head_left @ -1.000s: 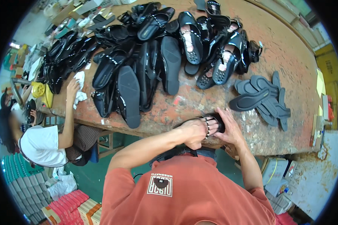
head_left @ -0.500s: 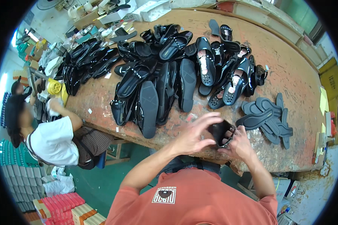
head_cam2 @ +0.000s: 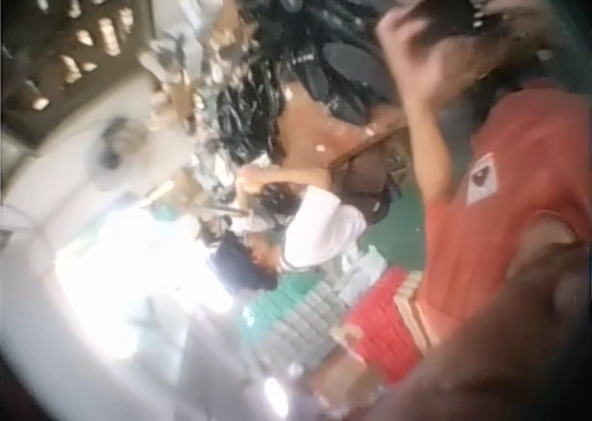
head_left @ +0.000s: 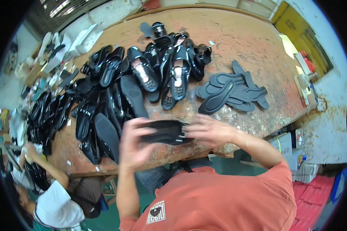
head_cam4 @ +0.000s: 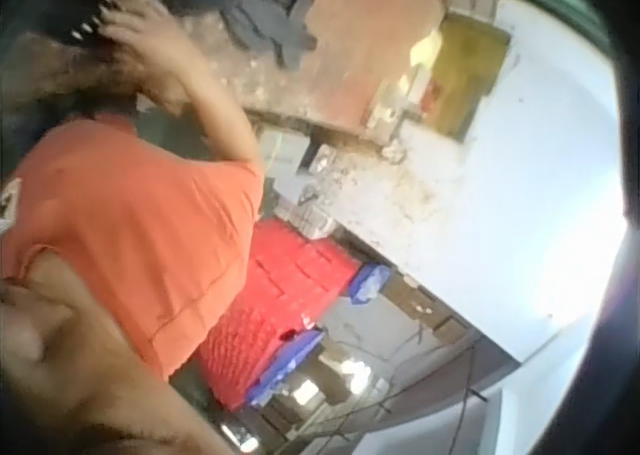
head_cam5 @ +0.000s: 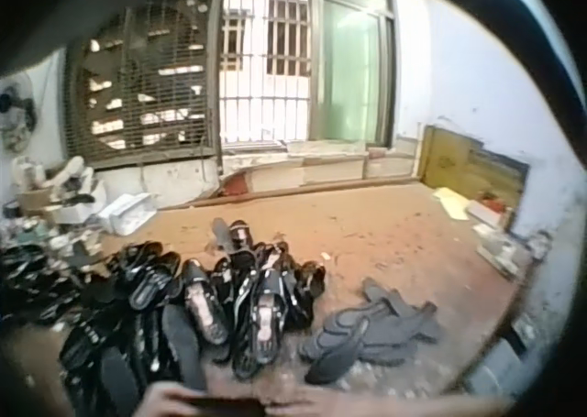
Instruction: The person assembles black patent leather shoes by inserting insoles into the shoe uppers. The person repeatedly picks up a shoe upper and an insole, aligns them, and presses the insole into the upper. The person handles the shoes one at a time, placing the finished pairs on the table.
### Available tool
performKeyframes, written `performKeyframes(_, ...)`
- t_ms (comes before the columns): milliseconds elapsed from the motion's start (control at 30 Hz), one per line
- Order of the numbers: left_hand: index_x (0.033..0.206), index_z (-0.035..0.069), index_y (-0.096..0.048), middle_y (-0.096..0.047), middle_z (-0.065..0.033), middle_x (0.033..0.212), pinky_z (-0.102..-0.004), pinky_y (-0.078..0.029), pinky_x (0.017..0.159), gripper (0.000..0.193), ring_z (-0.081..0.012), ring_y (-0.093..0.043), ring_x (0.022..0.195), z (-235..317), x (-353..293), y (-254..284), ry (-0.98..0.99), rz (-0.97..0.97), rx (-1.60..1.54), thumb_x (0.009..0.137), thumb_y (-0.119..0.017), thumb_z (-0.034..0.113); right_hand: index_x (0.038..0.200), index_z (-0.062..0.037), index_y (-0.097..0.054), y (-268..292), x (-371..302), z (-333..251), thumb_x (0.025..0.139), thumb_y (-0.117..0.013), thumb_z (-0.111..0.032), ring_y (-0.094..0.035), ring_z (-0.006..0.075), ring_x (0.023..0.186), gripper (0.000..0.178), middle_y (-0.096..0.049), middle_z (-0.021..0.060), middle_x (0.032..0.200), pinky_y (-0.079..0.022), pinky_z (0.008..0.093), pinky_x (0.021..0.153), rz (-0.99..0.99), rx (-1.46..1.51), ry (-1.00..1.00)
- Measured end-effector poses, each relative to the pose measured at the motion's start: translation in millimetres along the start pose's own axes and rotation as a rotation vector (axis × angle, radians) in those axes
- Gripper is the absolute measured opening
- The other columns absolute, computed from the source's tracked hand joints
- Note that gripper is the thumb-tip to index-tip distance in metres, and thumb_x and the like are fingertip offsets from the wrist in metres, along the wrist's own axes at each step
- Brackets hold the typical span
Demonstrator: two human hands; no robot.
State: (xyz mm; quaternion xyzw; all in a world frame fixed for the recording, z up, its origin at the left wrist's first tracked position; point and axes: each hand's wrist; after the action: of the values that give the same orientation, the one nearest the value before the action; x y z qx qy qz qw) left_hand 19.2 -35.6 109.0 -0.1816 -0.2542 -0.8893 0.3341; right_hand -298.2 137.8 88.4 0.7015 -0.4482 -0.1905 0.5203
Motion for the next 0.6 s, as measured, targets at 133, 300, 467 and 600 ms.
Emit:
performKeyframes(133, 0.107, 0.009, -0.051, -0.058, -0.0118, 0.132, -0.0350, -0.050, 0.104, 0.032, -0.0195, -0.057, 0.116, -44, -20, 95, 0.070, 0.861, 0.074, 0.095, -0.080, 0.011, 0.124, -0.0001, -0.070, 17, -48, 58, 0.097, -0.078, -0.027, -0.071, 0.0413, 0.112, 0.039, -0.073, 0.0214, 0.120, -0.058, 0.0478, 0.096, 0.826, -0.127, -0.998)
performKeyframes(300, 0.114, 0.002, -0.065, -0.062, -0.0177, 0.119, -0.0490, -0.044, 0.111, 0.045, -0.0389, -0.059, 0.117, -68, 49, 118, 0.279, 0.715, 1.109, 0.092, -0.088, 0.033, 0.152, 0.0005, -0.047, 22, -17, 111, 0.086, -0.077, -0.069, -0.069, 0.0463, 0.122, 0.100, -0.067, 0.0282, 0.136, -0.055, 0.0544, 0.103, 0.429, -0.201, -1.688)
performKeyframes(467, 0.121, 0.002, -0.072, -0.069, -0.0181, 0.131, -0.0534, -0.042, 0.119, 0.034, -0.0408, -0.060, 0.133, -24, 108, -65, -0.095, 0.217, 0.579, 0.088, -0.075, 0.007, 0.149, 0.0008, -0.047, -9, -53, 121, 0.088, -0.073, -0.034, -0.071, 0.0466, 0.118, 0.075, -0.068, 0.0265, 0.137, -0.055, 0.0510, 0.103, 0.747, -0.039, -1.584)
performKeyframes(600, 0.160, 0.009, -0.049, -0.045, -0.0198, 0.168, -0.0569, -0.033, 0.129, 0.062, -0.0395, -0.039, 0.157, -60, 116, -206, -0.151, -0.375, 0.562, 0.100, -0.063, 0.018, 0.118, 0.0036, -0.067, -22, -83, 113, 0.087, -0.074, -0.010, -0.073, 0.0287, 0.095, 0.035, -0.077, 0.0158, 0.105, -0.058, 0.0393, 0.092, 1.176, 0.386, -1.416)
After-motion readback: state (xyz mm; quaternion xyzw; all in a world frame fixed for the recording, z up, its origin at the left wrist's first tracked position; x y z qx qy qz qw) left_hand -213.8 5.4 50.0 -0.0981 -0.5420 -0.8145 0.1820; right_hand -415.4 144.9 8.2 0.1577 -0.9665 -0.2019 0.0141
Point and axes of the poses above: each hand's wrist, its own x-axis towards the middle knuckle, its own y-axis out of the back of the hand, z = x × y
